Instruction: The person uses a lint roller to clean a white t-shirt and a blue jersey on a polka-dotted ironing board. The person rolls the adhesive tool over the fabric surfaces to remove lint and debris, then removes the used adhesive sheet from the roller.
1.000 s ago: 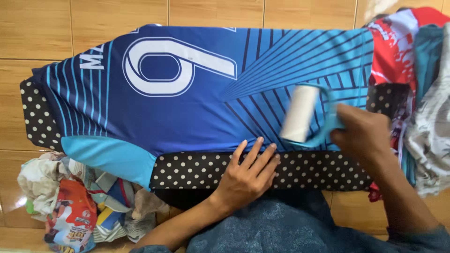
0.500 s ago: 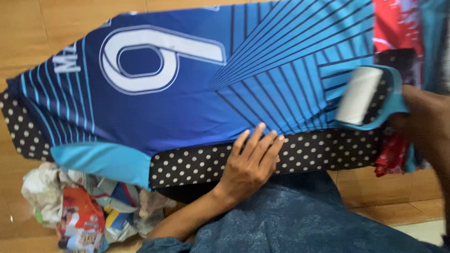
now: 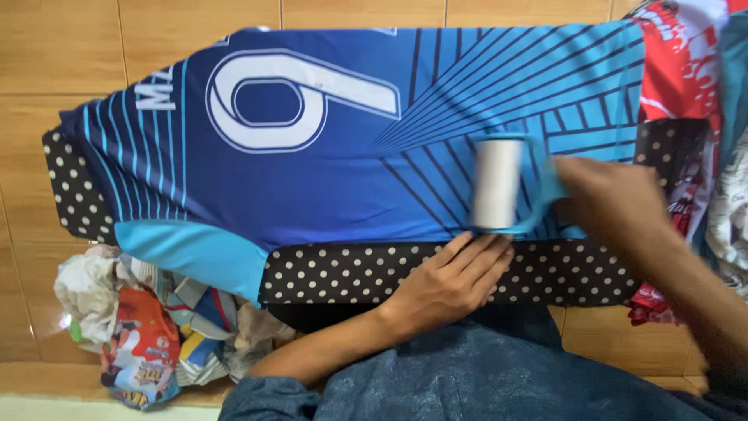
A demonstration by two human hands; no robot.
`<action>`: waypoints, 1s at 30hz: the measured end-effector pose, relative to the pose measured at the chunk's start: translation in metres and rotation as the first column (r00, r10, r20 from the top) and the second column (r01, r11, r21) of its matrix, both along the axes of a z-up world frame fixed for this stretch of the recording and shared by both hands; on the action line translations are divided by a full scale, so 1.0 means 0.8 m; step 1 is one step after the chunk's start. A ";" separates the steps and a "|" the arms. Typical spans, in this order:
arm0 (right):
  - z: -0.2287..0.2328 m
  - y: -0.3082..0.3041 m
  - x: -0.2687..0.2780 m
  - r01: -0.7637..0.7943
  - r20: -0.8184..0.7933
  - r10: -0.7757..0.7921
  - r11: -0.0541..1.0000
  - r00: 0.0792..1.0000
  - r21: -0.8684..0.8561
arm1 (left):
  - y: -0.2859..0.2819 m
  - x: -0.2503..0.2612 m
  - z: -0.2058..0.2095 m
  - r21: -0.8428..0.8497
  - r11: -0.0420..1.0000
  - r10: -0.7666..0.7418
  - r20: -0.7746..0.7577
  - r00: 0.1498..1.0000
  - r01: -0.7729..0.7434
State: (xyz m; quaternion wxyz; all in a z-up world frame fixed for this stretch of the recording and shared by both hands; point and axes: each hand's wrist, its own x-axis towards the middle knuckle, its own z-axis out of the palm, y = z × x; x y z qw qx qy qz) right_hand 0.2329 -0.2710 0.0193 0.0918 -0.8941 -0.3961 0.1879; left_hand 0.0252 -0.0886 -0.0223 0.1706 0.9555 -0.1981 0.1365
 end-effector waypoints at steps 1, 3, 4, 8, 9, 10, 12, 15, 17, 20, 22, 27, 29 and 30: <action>0.008 -0.023 0.001 0.039 0.037 -0.036 0.993 0.999 -0.107 | -0.001 -0.001 -0.002 0.022 1.000 -0.016 0.012 1.000 0.016; 0.021 -0.051 0.000 0.108 0.135 -0.075 0.961 0.988 -0.254 | -0.002 -0.001 -0.005 -0.022 1.000 -0.017 0.021 1.000 0.017; 0.029 -0.063 0.000 0.141 0.193 -0.086 0.945 0.977 -0.296 | -0.003 -0.001 -0.006 -0.042 0.999 -0.018 0.031 0.999 0.019; 0.031 -0.058 -0.010 0.155 0.268 -0.099 0.968 0.958 -0.196 | -0.005 -0.005 -0.006 -0.019 1.000 -0.015 0.029 0.999 0.015; 0.027 -0.045 -0.013 0.111 0.228 -0.086 0.988 0.970 -0.103 | -0.005 -0.004 -0.007 -0.032 0.999 -0.017 0.028 0.999 0.018; 0.022 -0.026 -0.019 0.070 0.185 -0.068 0.998 0.980 -0.007 | -0.005 -0.006 -0.008 -0.044 0.999 -0.020 0.022 1.000 0.020; 0.016 0.017 -0.035 -0.050 0.162 0.025 0.987 0.986 0.150 | -0.008 -0.009 -0.009 0.003 1.000 -0.002 0.062 0.998 0.002; 0.000 0.089 -0.051 -0.202 0.091 0.190 0.968 0.977 0.146 | -0.011 -0.006 -0.011 0.009 1.000 -0.015 0.042 0.999 0.015; -0.006 0.109 -0.047 -0.226 0.059 0.223 0.973 0.973 0.049 | -0.007 -0.005 -0.009 -0.005 1.000 -0.024 0.021 1.000 0.024; -0.017 0.093 -0.032 -0.198 0.028 0.198 0.980 0.980 0.012 | -0.001 -0.005 -0.002 -0.001 1.000 -0.021 0.025 0.999 0.021; -0.014 0.048 -0.017 -0.161 0.046 0.158 0.983 0.986 0.087 | -0.001 -0.003 -0.003 0.036 0.999 -0.037 0.029 0.999 0.036; 0.014 -0.065 -0.002 0.098 0.093 -0.080 0.975 0.992 -0.198 | -0.005 -0.012 -0.010 -0.009 0.993 -0.116 0.057 0.992 0.117; 0.021 -0.081 0.003 0.139 0.272 -0.038 0.922 0.962 -0.362 | -0.003 -0.012 -0.013 -0.038 0.989 -0.137 0.099 0.986 0.142; 0.021 -0.079 0.003 0.125 0.266 -0.041 0.943 0.963 -0.308 | -0.003 -0.015 -0.012 -0.075 0.987 -0.131 0.110 0.985 0.139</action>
